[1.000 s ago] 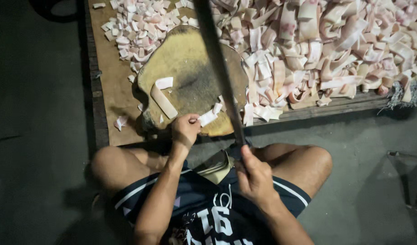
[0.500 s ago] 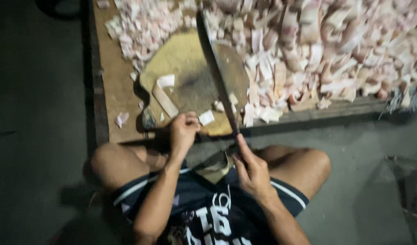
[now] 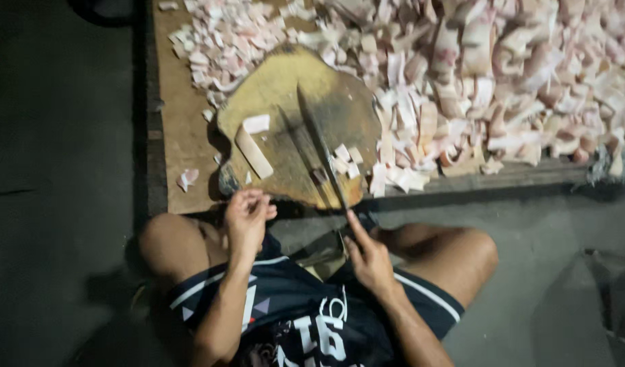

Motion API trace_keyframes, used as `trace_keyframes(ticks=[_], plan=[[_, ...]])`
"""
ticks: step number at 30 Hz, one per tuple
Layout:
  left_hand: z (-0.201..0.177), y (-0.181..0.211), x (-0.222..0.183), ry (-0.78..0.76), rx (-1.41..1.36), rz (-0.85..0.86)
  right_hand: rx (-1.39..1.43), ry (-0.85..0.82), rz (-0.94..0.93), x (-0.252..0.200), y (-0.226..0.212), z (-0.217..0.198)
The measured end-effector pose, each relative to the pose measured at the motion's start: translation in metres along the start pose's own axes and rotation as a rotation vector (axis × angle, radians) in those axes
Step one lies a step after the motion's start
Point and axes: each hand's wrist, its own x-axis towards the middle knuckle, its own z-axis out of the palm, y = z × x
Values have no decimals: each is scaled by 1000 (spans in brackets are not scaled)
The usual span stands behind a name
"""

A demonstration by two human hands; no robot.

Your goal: The person sits on the floor and uses a large knife to cut strips of pale meat into small pieces on a wooden cutting board. The cut pieces accumulate on the board and a nearby surface as the person continues cutting.

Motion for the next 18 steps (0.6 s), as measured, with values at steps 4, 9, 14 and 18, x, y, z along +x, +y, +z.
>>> trace_keyframes(ticks=[4,9,14,18], plan=[[58,27,-9,-47,546,460,314,82,238,-8,37,-7],[150,61,2,-357,1283,432,877,225,88,-2,68,-11],[188,25,50,-475,1353,807,864,306,112,4,61,-22],[183,-6,124,-675,1398,842,972,305,198,11,52,-24]])
